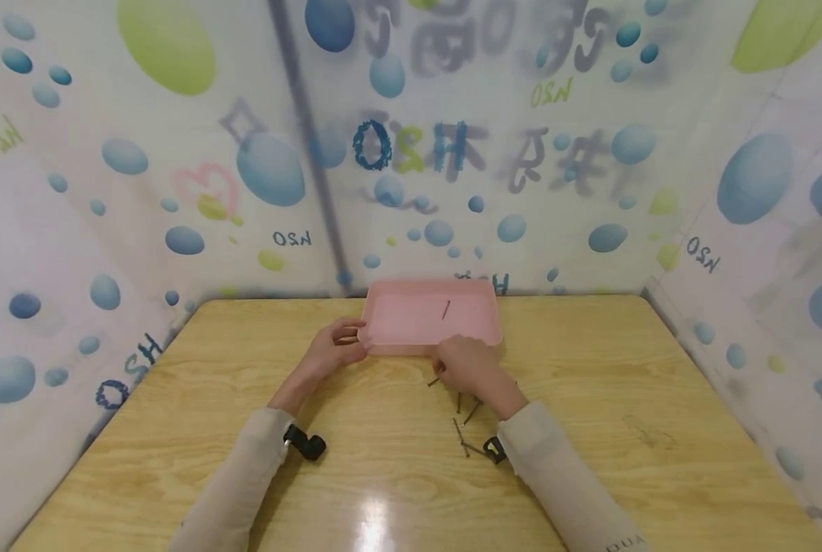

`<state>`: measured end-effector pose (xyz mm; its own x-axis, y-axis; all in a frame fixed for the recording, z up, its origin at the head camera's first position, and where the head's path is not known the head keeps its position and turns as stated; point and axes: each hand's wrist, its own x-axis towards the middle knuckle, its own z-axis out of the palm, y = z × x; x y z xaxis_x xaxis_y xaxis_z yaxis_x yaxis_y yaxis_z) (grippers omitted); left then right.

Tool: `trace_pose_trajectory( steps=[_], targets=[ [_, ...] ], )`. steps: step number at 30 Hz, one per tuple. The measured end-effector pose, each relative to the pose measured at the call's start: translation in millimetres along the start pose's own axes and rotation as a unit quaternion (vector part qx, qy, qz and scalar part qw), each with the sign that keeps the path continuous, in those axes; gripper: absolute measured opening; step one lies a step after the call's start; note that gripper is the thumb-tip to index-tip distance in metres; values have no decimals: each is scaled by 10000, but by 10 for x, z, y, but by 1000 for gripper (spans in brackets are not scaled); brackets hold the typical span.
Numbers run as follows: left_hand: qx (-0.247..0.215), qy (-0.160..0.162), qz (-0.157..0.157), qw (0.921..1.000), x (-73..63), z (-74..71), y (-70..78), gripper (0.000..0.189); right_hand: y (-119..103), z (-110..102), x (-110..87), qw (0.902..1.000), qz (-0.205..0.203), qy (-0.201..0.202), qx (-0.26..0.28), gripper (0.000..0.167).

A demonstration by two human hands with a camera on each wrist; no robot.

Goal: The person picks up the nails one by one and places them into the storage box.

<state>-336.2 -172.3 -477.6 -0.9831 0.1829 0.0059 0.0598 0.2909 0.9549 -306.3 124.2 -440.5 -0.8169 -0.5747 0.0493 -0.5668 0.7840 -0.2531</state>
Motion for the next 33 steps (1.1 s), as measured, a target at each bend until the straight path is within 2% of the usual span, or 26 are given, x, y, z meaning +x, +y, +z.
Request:
trace_pose_trajectory(
  steps=[10,20,28,33],
  targets=[
    [-19,-64,4,10000,2,-8,35,54,-27,14,9,9998,149,50,-82,33],
    [40,-13,68,10000,-3,-11,-7,54,-71,19,-13,9996,198,-30,-201,48],
    [76,57,50,9999,14,5,-24,52,-61,4,-15,9997,176,-79,-171,49],
    [76,18,35,10000,22,-2,-16,53,-47,-11,2,9999,92,-80,-102,40]
  ],
)
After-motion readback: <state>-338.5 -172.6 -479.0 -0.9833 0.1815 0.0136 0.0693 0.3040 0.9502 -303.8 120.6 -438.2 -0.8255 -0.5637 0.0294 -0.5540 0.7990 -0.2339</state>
